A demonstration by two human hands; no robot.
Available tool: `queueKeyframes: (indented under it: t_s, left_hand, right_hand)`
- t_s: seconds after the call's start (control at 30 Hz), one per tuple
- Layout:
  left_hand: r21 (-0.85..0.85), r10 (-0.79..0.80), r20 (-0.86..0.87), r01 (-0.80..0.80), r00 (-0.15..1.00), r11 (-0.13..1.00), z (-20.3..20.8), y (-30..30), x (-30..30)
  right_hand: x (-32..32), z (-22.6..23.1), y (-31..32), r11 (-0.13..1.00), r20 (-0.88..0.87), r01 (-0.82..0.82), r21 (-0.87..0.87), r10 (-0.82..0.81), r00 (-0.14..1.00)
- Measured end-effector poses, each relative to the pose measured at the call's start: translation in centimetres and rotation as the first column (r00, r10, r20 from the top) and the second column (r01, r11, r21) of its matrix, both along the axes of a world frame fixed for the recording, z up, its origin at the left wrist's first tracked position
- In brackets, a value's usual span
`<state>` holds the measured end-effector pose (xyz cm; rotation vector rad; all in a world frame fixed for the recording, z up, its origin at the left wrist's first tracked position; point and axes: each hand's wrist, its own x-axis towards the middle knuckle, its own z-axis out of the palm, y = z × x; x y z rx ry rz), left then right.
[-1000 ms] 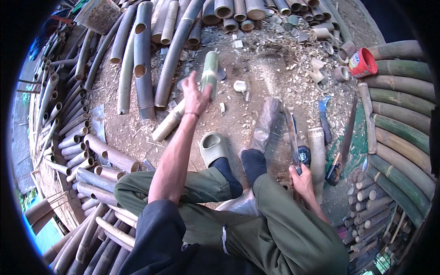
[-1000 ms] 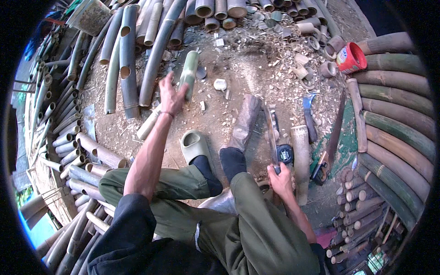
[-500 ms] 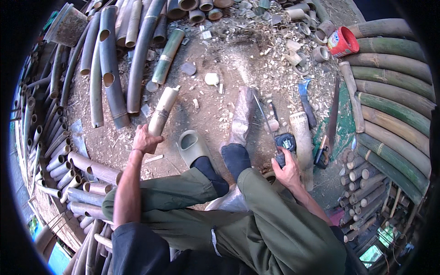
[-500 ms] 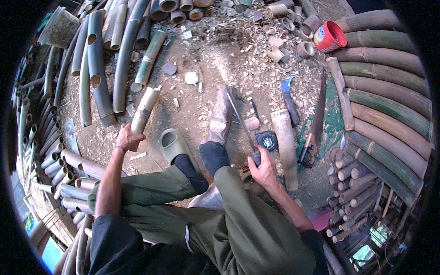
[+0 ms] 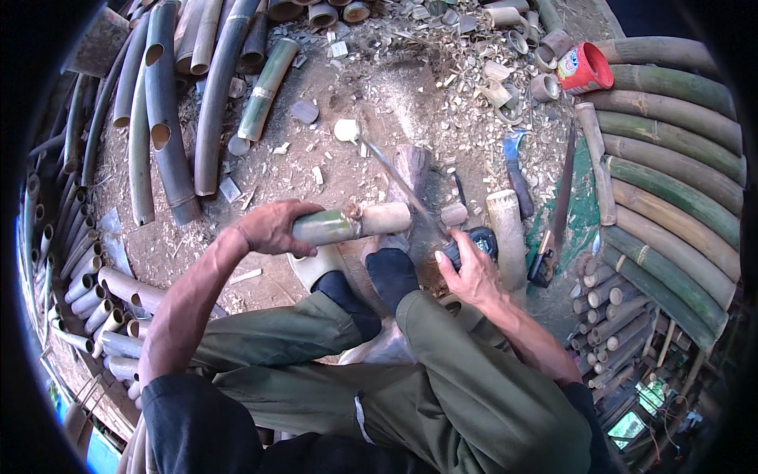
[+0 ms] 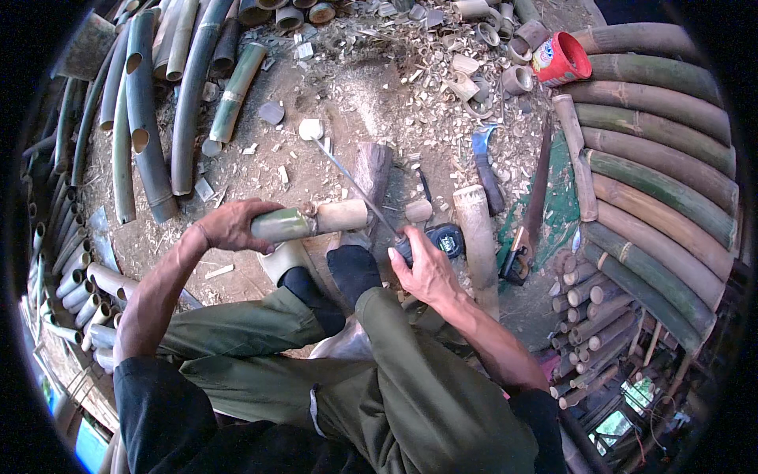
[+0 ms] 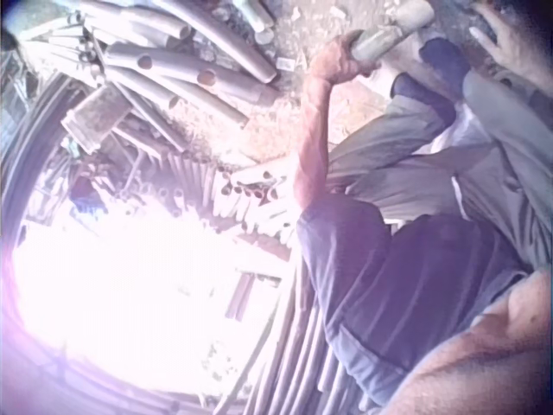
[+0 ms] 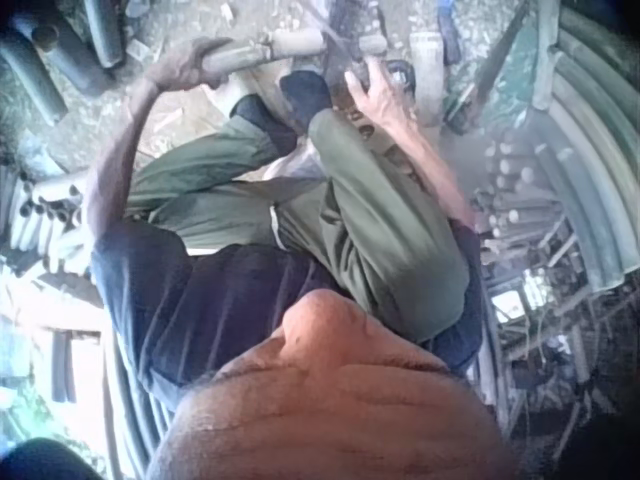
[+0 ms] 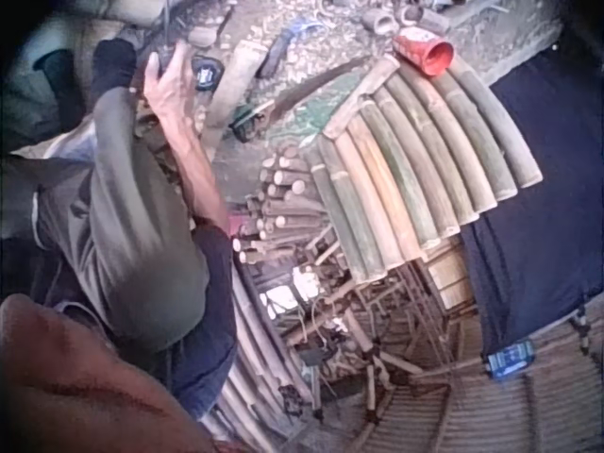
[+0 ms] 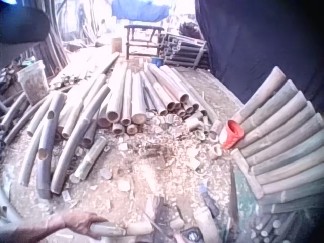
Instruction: The person shapes bamboo poles by cutting notches with a saw and a knife, striking the knife with a hollow bamboo segment to carve out sections of the wood before fitting two poles together.
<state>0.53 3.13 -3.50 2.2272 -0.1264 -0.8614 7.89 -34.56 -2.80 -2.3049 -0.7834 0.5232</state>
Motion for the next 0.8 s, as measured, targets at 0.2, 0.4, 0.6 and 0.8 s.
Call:
queueKeyframes:
  t_s: [0.2, 0.4, 0.6, 0.8]
  left_hand:
    - [0.266, 0.015, -0.133, 0.021, 0.991, 0.964, 0.7, -0.2, 3.4]
    - [0.305, 0.014, -0.107, 0.02, 0.994, 0.952, 0.6, -0.1, 3.5]
    - [0.363, -0.015, -0.018, 0.021, 1.0, 0.932, 1.6, -0.4, 2.8]
    - [0.443, -0.056, 0.15, -0.016, 0.987, 0.896, 2.7, -2.5, 2.0]
  right_hand:
    - [0.3, -1.0, 1.3, 0.994, -0.078, -0.001, -0.107, -0.008, 0.997]
    - [-0.1, 0.0, 3.0, 0.979, 0.15, -0.034, 0.199, 0.004, 0.989]
    - [1.7, 1.5, 4.0, 1.0, -0.153, 0.013, -0.01, -0.015, 0.988]
    - [0.8, -2.6, 1.7, 0.984, 0.005, -0.041, -0.171, 0.043, 0.999]
